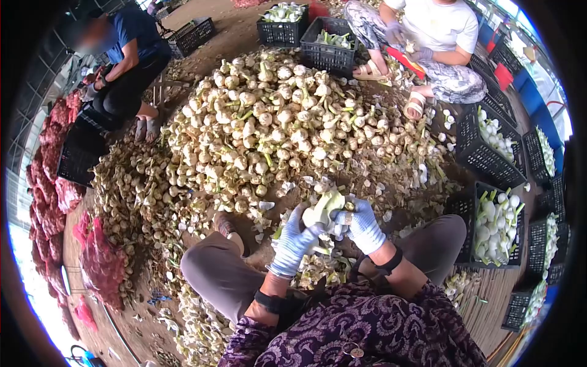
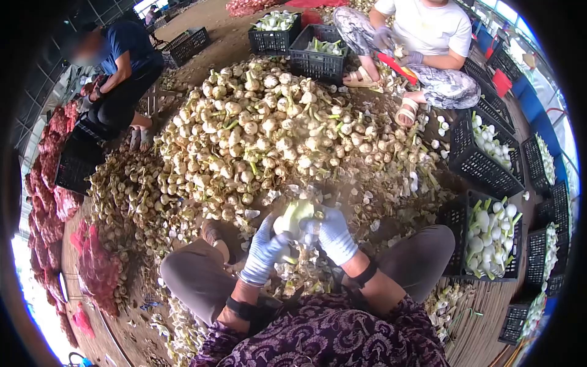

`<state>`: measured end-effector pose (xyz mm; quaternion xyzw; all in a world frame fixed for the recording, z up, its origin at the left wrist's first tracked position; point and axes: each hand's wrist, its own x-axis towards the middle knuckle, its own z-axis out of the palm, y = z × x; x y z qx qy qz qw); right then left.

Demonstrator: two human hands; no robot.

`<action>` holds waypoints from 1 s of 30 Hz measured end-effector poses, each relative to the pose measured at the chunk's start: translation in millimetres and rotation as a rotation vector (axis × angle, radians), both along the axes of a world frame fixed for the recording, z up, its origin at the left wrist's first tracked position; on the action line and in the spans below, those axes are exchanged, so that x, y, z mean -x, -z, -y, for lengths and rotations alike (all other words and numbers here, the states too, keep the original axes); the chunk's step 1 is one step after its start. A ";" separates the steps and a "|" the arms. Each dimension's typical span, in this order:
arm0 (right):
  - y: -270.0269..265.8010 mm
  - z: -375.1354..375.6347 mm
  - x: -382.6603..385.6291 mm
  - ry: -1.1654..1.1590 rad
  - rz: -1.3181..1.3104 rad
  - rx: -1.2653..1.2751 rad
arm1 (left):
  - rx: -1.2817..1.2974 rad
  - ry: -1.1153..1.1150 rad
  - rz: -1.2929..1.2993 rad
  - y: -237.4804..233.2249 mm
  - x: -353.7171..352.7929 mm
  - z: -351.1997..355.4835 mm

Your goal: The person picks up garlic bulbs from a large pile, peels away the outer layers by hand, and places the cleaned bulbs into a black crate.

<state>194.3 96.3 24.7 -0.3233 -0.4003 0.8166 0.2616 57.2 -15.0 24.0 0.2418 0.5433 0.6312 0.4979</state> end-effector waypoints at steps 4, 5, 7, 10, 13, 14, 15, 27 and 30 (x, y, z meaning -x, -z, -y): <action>-20.2 0.7 -4.5 -0.114 -0.064 0.151 | -0.001 0.077 0.267 -23.4 10.5 3.8; -30.6 4.8 -2.2 -0.090 -0.172 0.209 | -0.069 0.137 0.454 -30.3 12.4 6.1; -32.5 7.6 2.0 -0.069 -0.276 0.270 | -0.113 0.166 0.510 -19.7 14.7 4.0; -24.9 6.1 3.8 0.002 -0.299 0.195 | -0.150 0.193 0.604 -33.7 18.7 1.2; -39.9 7.6 6.7 -0.137 -0.087 -0.146 | -0.017 -0.017 0.153 -16.8 16.3 -2.4; -19.8 9.0 4.5 -0.189 -0.113 -0.231 | -0.011 -0.019 0.154 -10.8 17.4 -2.9; -13.1 13.3 4.5 -0.234 -0.058 -0.358 | 0.041 -0.072 0.095 -5.9 18.1 -2.6; -11.9 -79.2 -30.1 -0.098 -0.403 0.165 | -0.039 -0.162 0.055 -17.2 26.9 10.5; -15.2 -50.0 -15.4 -0.184 1.067 -1.572 | 0.022 -0.184 0.050 -20.9 25.7 6.2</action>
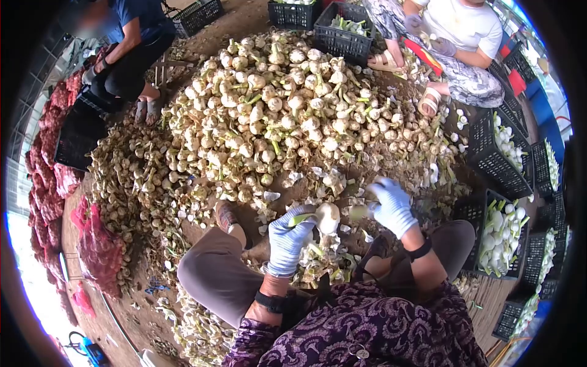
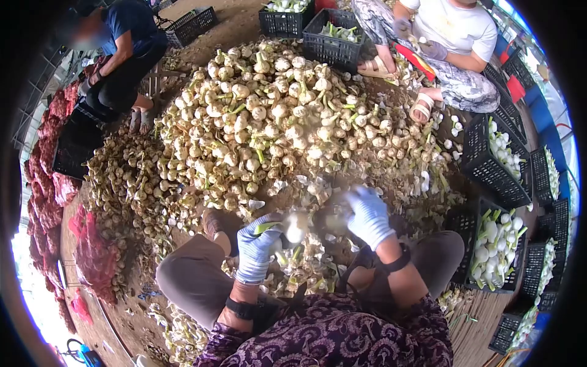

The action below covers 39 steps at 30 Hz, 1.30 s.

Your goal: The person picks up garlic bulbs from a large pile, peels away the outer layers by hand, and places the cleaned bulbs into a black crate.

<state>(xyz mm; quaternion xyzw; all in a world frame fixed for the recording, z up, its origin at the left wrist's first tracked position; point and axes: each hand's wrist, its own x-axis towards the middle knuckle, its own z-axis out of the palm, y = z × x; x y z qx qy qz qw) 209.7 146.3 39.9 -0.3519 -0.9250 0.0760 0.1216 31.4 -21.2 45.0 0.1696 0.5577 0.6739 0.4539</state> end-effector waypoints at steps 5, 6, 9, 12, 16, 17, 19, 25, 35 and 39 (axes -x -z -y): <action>-16.9 30.1 26.4 -0.164 -0.372 0.627 | 0.053 -0.026 -0.440 18.6 -11.4 -11.1; -20.7 34.2 31.0 -0.179 -0.308 0.582 | 0.040 -0.017 -0.670 20.6 -11.8 -14.2; -10.2 42.7 39.0 -0.130 -0.226 0.354 | 0.036 0.014 -0.911 15.5 -18.7 -12.3; -8.0 47.5 42.4 -0.103 -0.138 0.268 | 0.090 0.043 -0.862 13.6 -21.0 -10.2; 4.4 38.2 40.2 -0.017 -0.428 0.410 | 0.075 0.062 -0.621 17.4 -16.8 -7.5; 5.4 33.5 38.0 0.044 -0.460 0.489 | 0.044 0.051 -0.573 15.1 -17.1 -7.6; 12.3 22.3 30.4 0.095 -0.497 0.589 | 0.009 0.048 -0.523 13.6 -18.1 -8.1; 0.8 31.4 25.6 0.050 -0.488 0.930 | 0.011 0.018 -0.491 10.9 -17.3 -9.6; -1.9 33.7 35.7 0.023 -0.363 0.886 | -0.002 0.068 -1.072 6.7 -14.0 -6.2; 7.1 23.6 31.6 -0.075 -0.417 0.894 | -0.039 0.106 -0.991 6.9 -12.8 -2.9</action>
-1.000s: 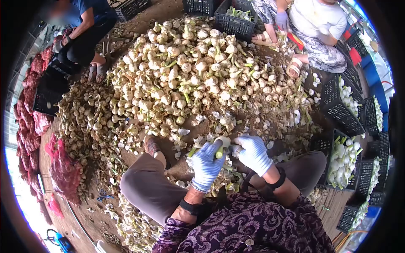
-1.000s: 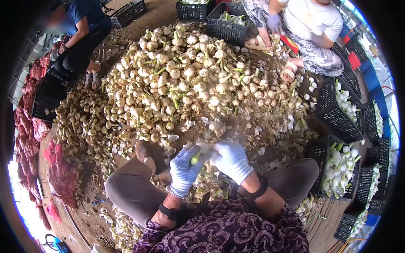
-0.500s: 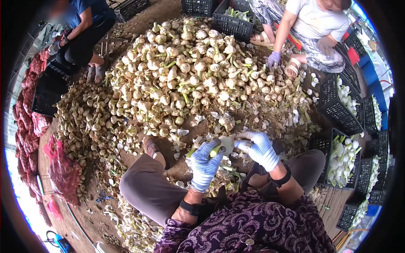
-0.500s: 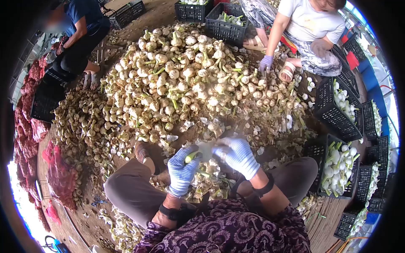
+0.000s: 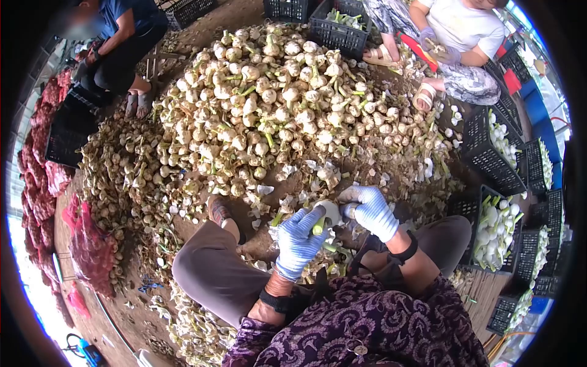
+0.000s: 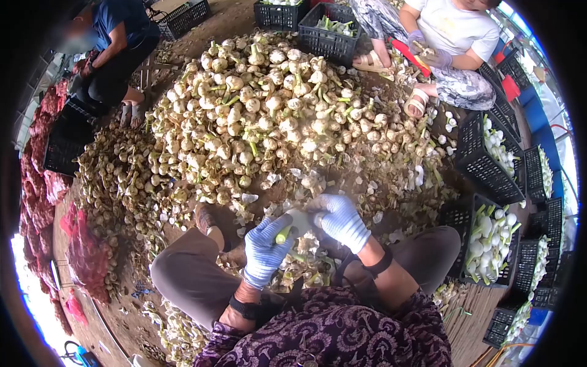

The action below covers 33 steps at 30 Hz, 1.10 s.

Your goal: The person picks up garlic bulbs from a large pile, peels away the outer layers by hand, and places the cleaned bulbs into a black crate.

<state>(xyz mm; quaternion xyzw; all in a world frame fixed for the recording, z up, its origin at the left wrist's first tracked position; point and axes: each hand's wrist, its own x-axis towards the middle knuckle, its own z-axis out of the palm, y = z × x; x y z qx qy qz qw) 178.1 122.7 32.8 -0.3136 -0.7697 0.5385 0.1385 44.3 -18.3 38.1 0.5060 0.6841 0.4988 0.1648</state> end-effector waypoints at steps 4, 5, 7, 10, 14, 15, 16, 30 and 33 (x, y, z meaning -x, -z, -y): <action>-4.1 -3.4 -7.2 0.050 -0.116 0.239 | -0.021 -0.006 0.133 5.5 2.9 0.9; -7.7 -2.4 -7.4 0.050 -0.113 0.238 | -0.036 -0.017 0.188 7.0 2.7 0.8; -17.9 1.0 -6.4 -0.007 0.064 0.093 | -0.002 -0.035 0.111 6.2 0.5 -0.3; -10.9 12.2 -0.9 -0.047 0.129 -0.275 | 0.072 -0.006 -0.011 -0.5 -0.9 -0.5; -13.8 2.5 -0.8 0.087 0.081 -0.147 | -0.003 0.038 0.548 0.3 2.0 4.0; -9.1 -2.3 -0.4 0.161 0.060 -0.016 | -0.002 0.039 0.548 -0.9 3.3 6.8; -0.1 -7.8 0.0 0.170 0.030 -0.061 | 0.002 0.060 0.749 -3.5 5.1 9.7; -27.4 -37.3 -46.6 -0.280 0.097 0.223 | -0.203 -0.158 1.824 31.2 15.3 -19.4; -22.0 -23.8 -30.3 -0.006 -0.053 0.374 | -0.077 -0.178 1.658 32.2 9.0 -20.3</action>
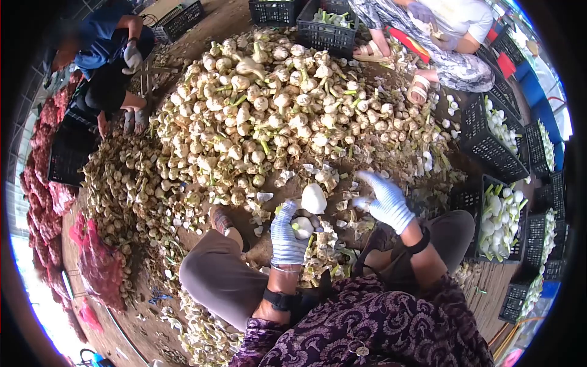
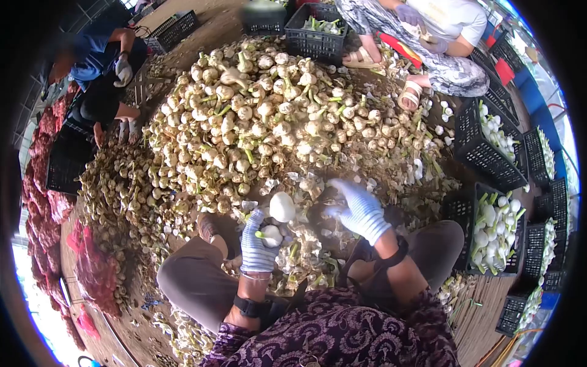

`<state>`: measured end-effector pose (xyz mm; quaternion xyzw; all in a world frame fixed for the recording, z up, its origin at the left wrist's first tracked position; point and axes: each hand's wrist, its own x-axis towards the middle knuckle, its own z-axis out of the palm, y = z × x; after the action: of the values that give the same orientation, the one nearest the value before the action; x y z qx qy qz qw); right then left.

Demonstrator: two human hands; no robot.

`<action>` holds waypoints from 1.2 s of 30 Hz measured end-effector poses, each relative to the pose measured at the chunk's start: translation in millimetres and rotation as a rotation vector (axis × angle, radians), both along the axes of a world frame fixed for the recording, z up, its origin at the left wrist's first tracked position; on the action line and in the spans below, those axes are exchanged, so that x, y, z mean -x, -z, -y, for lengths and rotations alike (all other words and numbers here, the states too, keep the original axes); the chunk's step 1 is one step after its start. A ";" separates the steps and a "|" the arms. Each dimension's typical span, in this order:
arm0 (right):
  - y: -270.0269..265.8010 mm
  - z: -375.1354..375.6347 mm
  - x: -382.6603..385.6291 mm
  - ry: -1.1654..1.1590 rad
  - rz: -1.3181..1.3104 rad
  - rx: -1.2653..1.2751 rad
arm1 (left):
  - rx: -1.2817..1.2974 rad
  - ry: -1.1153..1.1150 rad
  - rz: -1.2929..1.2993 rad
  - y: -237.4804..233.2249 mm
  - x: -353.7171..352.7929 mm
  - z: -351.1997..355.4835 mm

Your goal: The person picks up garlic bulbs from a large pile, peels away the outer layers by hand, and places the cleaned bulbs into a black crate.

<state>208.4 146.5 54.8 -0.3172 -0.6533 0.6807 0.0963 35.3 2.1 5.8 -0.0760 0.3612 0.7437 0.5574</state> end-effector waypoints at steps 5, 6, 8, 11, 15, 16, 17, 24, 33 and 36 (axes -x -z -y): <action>39.9 48.6 35.8 0.379 -0.486 0.946 | 0.320 0.059 -0.570 -30.0 -27.3 -11.4; 45.5 59.4 34.6 0.455 -0.491 1.102 | 0.240 0.087 -1.073 0.2 -32.6 -14.1; 101.5 60.4 42.9 0.259 -1.127 1.492 | 0.153 0.403 -1.799 -32.4 -43.8 -17.8; 73.0 40.7 15.5 0.635 -1.053 1.481 | -0.060 0.355 -1.816 -40.9 -61.1 -25.0; 54.5 -59.9 -50.6 0.878 -1.048 0.383 | -0.141 0.273 -1.588 -36.3 -62.3 -32.7; 53.4 -102.5 -81.2 0.935 -1.196 0.256 | -0.131 0.281 -1.506 -31.8 -59.9 -32.4; -19.6 -119.2 -104.0 0.996 -1.463 0.610 | -0.167 0.229 -1.441 -19.1 -55.4 -31.2; -33.8 -247.2 -190.0 1.351 -0.845 0.163 | 0.182 0.207 -1.190 -60.5 -24.2 -28.2; 175.2 -103.7 82.6 0.310 0.254 0.122 | 0.233 -0.297 -1.066 -126.6 87.3 -21.8; 217.4 -73.1 130.5 -0.065 0.668 -0.571 | 0.254 -0.272 -0.844 -84.0 98.9 -17.6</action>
<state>77.9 219.6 -162.6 -0.4599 -0.8202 0.3354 -0.0578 -63.6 19.7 89.8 0.1191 0.6316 0.7258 0.2450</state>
